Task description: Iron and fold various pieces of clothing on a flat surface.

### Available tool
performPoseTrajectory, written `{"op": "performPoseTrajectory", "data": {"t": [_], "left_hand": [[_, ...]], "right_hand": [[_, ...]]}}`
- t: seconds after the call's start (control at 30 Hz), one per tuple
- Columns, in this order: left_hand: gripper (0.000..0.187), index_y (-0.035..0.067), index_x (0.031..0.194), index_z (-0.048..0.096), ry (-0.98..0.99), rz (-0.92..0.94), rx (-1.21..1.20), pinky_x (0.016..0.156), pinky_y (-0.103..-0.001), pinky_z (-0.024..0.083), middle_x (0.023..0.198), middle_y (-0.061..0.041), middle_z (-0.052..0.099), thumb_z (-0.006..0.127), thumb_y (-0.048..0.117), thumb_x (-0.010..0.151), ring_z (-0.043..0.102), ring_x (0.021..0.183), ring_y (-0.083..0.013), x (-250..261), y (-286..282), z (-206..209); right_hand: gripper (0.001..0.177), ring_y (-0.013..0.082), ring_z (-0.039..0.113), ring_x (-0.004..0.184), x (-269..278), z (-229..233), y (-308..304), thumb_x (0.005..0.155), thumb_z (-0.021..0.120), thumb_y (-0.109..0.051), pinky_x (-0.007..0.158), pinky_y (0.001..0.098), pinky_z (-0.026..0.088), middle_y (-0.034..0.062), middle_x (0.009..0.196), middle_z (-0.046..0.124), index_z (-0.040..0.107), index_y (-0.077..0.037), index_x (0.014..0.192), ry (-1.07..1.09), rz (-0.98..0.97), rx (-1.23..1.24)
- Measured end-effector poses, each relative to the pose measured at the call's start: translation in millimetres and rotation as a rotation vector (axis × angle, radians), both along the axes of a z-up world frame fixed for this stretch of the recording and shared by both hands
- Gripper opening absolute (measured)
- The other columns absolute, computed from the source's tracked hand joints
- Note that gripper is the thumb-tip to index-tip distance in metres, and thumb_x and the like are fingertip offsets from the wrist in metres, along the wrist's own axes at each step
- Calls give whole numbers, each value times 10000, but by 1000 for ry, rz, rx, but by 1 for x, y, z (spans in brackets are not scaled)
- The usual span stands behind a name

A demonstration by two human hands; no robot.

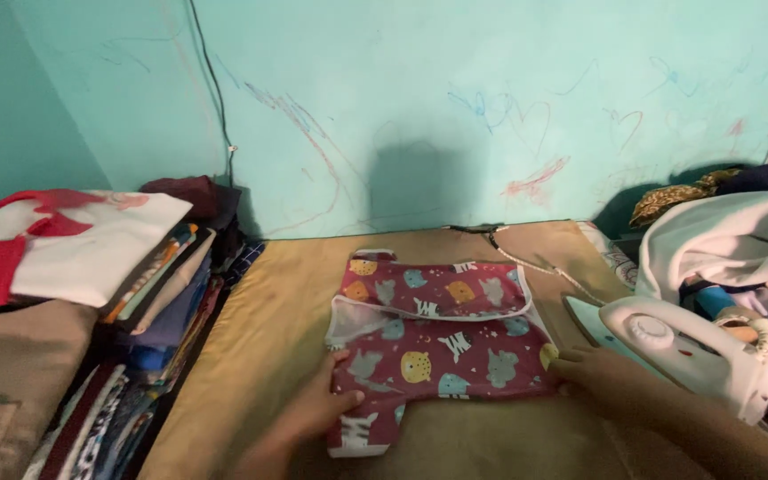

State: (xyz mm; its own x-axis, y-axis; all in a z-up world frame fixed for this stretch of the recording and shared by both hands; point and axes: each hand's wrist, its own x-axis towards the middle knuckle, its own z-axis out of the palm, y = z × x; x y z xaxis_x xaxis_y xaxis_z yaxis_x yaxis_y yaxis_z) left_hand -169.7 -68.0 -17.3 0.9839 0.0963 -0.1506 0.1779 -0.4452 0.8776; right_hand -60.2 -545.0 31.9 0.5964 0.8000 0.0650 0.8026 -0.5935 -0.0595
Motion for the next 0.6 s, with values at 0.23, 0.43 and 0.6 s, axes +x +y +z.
{"op": "performPoseTrajectory", "data": {"t": [0.23, 0.43, 0.6], "left_hand": [[793, 323, 1537, 434, 386, -392, 310, 1058, -293, 478, 1365, -38, 656, 784, 340, 826, 612, 1251, -135, -104, -1, 131], [590, 171, 1220, 705, 149, -164, 333, 847, -447, 583, 995, -91, 785, 673, 616, 834, 721, 882, -266, -5, 42, 76], [672, 86, 1164, 753, -106, 340, 649, 962, -483, 541, 1169, -214, 723, 669, 678, 858, 681, 1133, -399, 95, 33, 34]], "right_hand": [[194, 158, 628, 876, -11, 24, -20, 951, 662, -200, 739, 318, 497, 75, 932, 678, 697, -36, 1050, 1000, 356, 49], [468, 269, 634, 592, 30, 14, 7, 982, 614, -444, 588, 401, 524, 140, 676, 646, 753, 3, 982, 665, -717, 334], [416, 419, 724, 972, 105, -64, 26, 1012, 629, -370, 938, 504, 549, 264, 1013, 723, 626, -10, 1221, 92, -802, 278]]}}
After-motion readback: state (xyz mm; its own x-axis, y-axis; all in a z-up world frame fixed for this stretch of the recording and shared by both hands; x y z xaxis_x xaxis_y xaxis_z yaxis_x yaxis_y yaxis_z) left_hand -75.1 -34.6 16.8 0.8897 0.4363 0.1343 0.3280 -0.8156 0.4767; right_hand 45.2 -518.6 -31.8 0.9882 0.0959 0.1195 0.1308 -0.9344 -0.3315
